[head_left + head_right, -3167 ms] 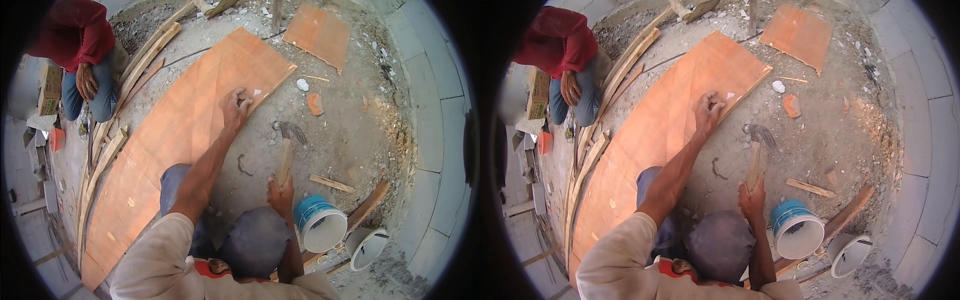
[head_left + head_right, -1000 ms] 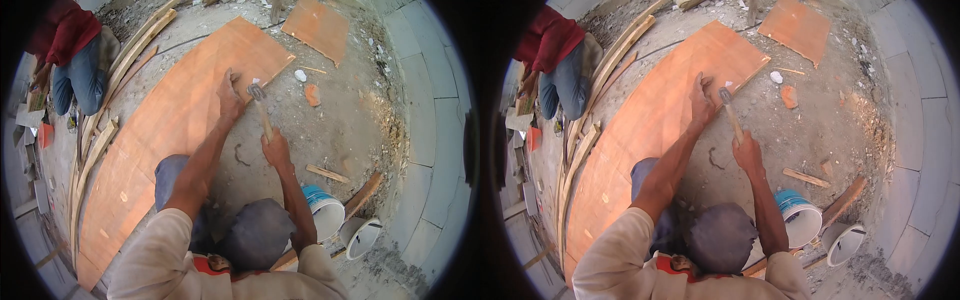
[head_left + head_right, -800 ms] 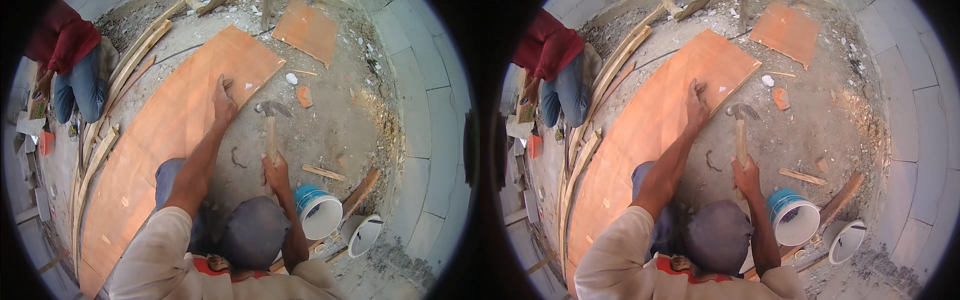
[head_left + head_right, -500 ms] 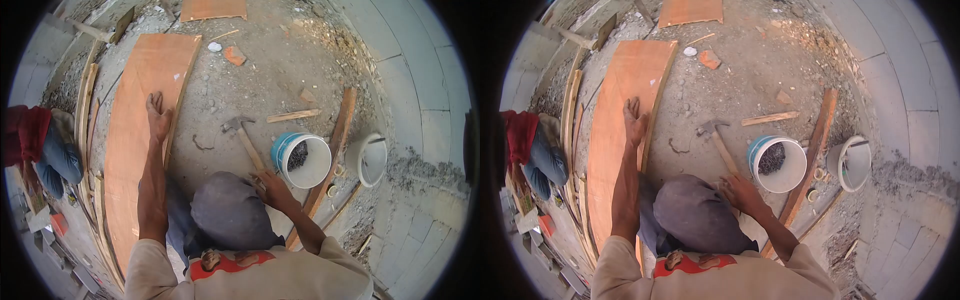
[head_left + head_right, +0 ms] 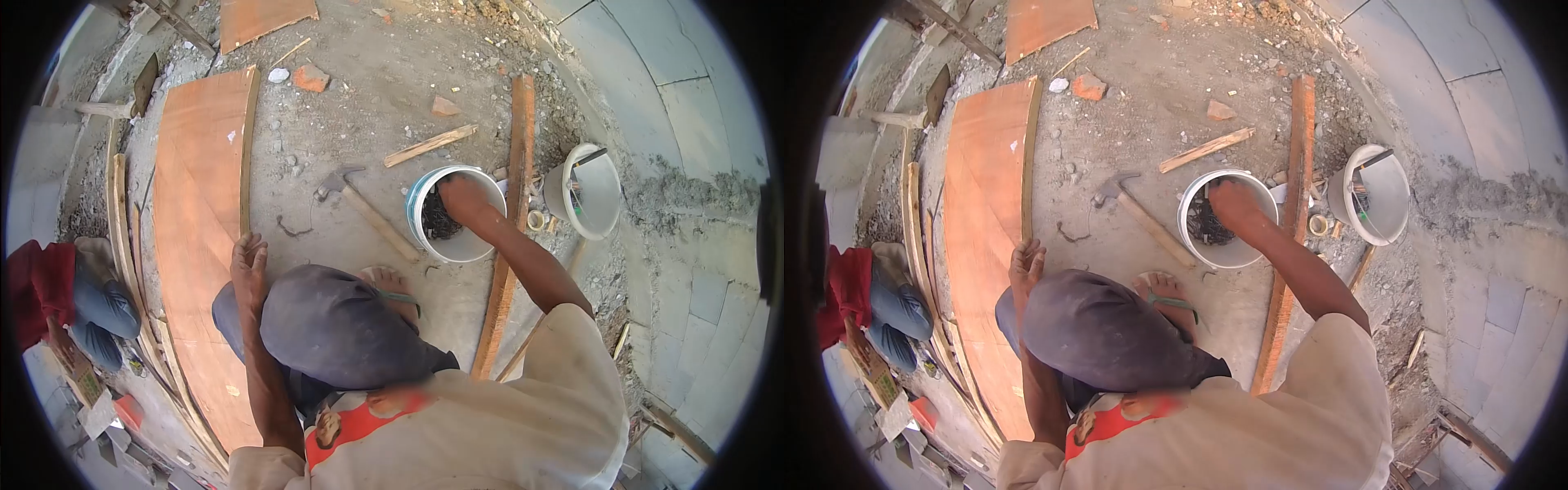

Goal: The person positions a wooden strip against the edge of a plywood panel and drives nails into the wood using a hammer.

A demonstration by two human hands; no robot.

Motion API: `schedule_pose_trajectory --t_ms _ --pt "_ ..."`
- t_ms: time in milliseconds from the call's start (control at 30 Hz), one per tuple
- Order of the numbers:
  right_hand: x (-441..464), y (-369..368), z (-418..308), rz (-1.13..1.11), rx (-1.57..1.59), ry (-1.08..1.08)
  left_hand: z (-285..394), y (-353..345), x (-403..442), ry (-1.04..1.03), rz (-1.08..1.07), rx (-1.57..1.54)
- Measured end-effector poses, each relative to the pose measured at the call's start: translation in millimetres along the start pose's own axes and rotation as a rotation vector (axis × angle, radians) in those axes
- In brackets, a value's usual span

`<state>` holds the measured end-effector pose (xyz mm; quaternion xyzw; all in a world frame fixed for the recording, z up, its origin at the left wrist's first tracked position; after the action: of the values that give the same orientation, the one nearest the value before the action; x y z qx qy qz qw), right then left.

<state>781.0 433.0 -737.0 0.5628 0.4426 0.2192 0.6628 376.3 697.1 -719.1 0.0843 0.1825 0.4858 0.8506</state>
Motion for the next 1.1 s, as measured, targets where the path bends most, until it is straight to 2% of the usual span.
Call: schedule_pose_trajectory --t_ms 67,100,200,333,400,433,500,533,600,633,700,733,800,833,900,967,1000,1067,1100 --pt "12.9 -17.4 -7.1 -0.055 -0.025 0.03 4.8 -12.5 -3.1 -0.015 -0.106 0.186" --pt "16.1 -27.3 -10.1 -0.122 -0.055 0.046 -1.1 -13.6 -1.5 -0.038 -0.118 0.188" --pt "13.4 -32.6 -19.0 -0.088 -0.089 0.105 -15.9 -17.5 1.1 0.0 -0.163 0.249" --pt "3.3 -29.2 -6.1 -0.169 -0.094 0.056 -29.7 -19.5 6.4 -0.056 -0.191 0.291" --pt "-17.1 12.5 1.5 -0.155 0.037 -0.081 -30.8 -19.2 5.0 -0.076 -0.183 0.253" --pt "-26.4 27.5 1.7 -0.164 0.035 -0.08 -30.3 -19.1 4.9 -0.068 -0.185 0.251" --pt "-45.2 54.5 13.7 -0.166 0.591 -0.232 -20.7 -19.3 5.6 -0.063 -0.177 0.253" --pt "-53.3 63.2 13.6 -0.166 0.589 -0.24 -15.5 -22.0 4.5 -0.063 -0.185 0.25" --pt "-70.5 72.4 21.4 -0.138 0.959 -0.383 0.8 -28.1 2.8 -0.06 -0.164 0.12" --pt "-77.2 73.4 21.4 -0.137 0.958 -0.387 10.0 -34.4 -0.6 -0.06 -0.168 0.118" --pt "-84.8 79.2 18.5 -0.051 1.277 -0.391 38.8 -63.8 -13.3 0.004 -0.194 -0.284" --pt "-86.9 84.5 7.9 -0.058 1.279 -0.372 49.1 -81.9 -20.4 0.048 -0.232 -0.413" --pt "-87.1 93.5 -23.4 -0.057 1.492 -0.373 61.6 -120.8 -29.2 0.11 -0.348 -0.649" --pt "-83.1 94.4 -45.8 -0.086 1.549 -0.293 59.9 -141.2 -30.8 0.129 -0.431 -0.754" --pt "-73.6 95.4 -91.1 -0.082 1.494 -0.213 64.9 -179.9 -35.6 0.24 -0.537 -1.01" --pt "-64.9 98.5 -132.1 0.032 1.372 -0.102 68.2 -195.9 -39.0 0.347 -0.519 -1.235" --pt "-58.0 87.3 -146.5 0.001 1.377 -0.04 60.7 -194.0 -35.6 0.313 -0.461 -1.233" --pt "-57.3 100.9 -179.5 0.344 0.912 0.341 43.7 -191.2 -36.4 0.396 -0.419 -1.451" --pt "-53.3 96.4 -189.1 0.288 0.952 0.291 45.5 -183.0 -37.9 0.361 -0.371 -1.451"
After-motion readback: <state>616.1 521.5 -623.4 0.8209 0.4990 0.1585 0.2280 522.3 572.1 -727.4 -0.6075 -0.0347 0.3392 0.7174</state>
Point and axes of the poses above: each hand's wrist, its own x-axis towards the middle knuckle, its own y-axis out of the back of the hand, z = x × y, the point moved 8 cm from there along x, towards the middle knuckle, and after that the axes turned 7 degrees about -y, right-handed, at the moved point
